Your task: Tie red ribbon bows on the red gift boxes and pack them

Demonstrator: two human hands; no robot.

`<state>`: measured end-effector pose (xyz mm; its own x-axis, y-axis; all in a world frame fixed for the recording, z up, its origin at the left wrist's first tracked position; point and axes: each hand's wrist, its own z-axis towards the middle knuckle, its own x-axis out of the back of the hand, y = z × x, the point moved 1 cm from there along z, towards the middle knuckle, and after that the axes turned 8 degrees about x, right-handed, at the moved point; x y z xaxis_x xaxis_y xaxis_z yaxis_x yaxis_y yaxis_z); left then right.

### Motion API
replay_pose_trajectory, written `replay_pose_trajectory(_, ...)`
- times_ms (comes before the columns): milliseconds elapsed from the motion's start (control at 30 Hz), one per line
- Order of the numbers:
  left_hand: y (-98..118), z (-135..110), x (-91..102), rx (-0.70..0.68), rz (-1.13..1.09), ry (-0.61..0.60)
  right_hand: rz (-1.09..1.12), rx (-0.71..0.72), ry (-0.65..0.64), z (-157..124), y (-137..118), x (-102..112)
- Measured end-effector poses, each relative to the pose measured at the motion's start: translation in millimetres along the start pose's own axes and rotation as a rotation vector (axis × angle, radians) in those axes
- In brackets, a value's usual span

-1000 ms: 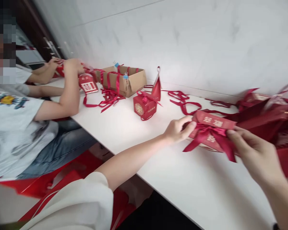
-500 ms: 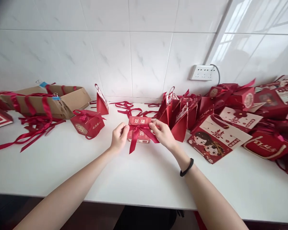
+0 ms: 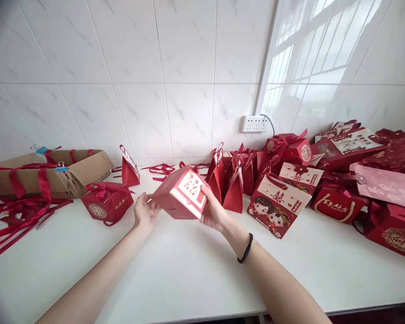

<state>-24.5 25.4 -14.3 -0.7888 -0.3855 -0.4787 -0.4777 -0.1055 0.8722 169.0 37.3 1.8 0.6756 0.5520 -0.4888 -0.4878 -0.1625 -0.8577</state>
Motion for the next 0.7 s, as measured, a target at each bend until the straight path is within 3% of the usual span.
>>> replay_pose_trajectory(100,1,-1,0.2,0.047,-0.058,0.003,0.382,0.018,-0.082,-7,1,-17)
replay_pose_trajectory(233,-1,-5,-2.6,0.087,-0.081,-0.031,0.562,-0.040,-0.113,-18,-1,-32)
replay_pose_trajectory(600,-2,-7,-3.5,0.009,0.051,-0.061,0.589,-0.069,-0.164,-19,-7,-36)
replay_pose_trajectory(700,2,-21,-9.6,-0.168,0.084,-0.087,0.536,-0.007,-0.108,-20,-6,-37)
